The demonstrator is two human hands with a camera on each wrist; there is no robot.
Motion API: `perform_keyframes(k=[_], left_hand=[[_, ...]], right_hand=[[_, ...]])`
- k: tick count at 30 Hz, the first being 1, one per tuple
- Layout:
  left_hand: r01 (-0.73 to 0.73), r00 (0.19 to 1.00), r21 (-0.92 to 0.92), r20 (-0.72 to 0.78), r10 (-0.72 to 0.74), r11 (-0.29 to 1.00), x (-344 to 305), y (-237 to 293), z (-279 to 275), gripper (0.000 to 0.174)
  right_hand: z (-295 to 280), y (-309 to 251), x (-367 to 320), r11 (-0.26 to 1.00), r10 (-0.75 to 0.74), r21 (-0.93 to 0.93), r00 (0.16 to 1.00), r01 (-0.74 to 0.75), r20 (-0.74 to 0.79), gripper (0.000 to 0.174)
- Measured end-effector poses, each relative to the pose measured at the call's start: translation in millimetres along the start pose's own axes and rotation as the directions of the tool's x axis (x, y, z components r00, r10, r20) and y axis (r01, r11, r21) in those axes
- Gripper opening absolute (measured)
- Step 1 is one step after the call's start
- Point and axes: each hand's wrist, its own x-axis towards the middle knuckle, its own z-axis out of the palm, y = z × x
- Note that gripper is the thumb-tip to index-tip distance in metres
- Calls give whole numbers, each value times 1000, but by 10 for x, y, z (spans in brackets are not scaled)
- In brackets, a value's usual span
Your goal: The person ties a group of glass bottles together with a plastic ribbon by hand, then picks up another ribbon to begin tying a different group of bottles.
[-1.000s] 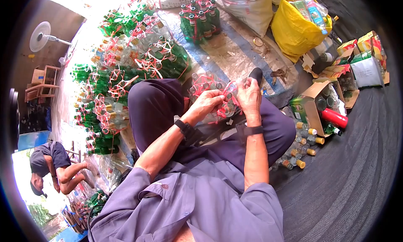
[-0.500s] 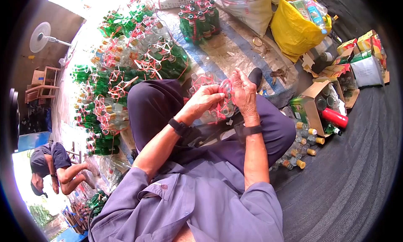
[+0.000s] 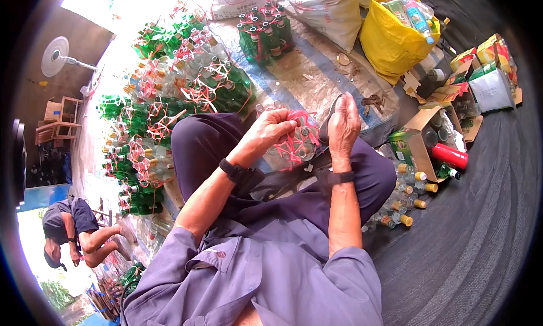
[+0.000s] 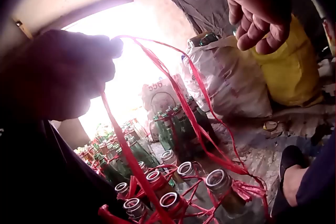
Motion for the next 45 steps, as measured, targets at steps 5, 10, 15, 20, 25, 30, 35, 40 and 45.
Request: perform_keyframes(k=[5,10,15,20,25,30,35,40,45], left_hand=[[-34,999,96,0,34,995,-46,122,68,19],[-75,996,107,51,70,991,-47,226,76,20],[-2,1000,-30,-26,1,1000,-54,297,77,20],[16,1000,-106,-23,-19,994,-44,276,61,18],[0,995,-382,-94,-39,924,-19,211,-2,14],[-20,987,-403,-155,-46,915,84,-77,-140,11],[43,990,-409,-106,-94,912,87,-238,-139,14],[97,985,-438,-88,-150,894,93,-345,-148,12],[95,981,-444,-112,-161,891,96,-416,-137,10]], right_hand=[[70,-257,-192,984,-63,176,953,11,297,40],[103,-262,-248,943,90,203,791,-263,605,41],[141,-272,-303,857,128,321,771,-403,624,44],[84,-372,-337,843,271,148,646,-517,713,52],[119,-353,-356,741,315,144,529,-656,788,52],[132,-231,-441,686,483,103,558,-720,675,44],[68,-80,-396,501,571,92,408,-861,712,41],[38,-28,-397,545,556,11,371,-839,744,25],[57,35,-430,602,557,13,432,-798,710,20]])
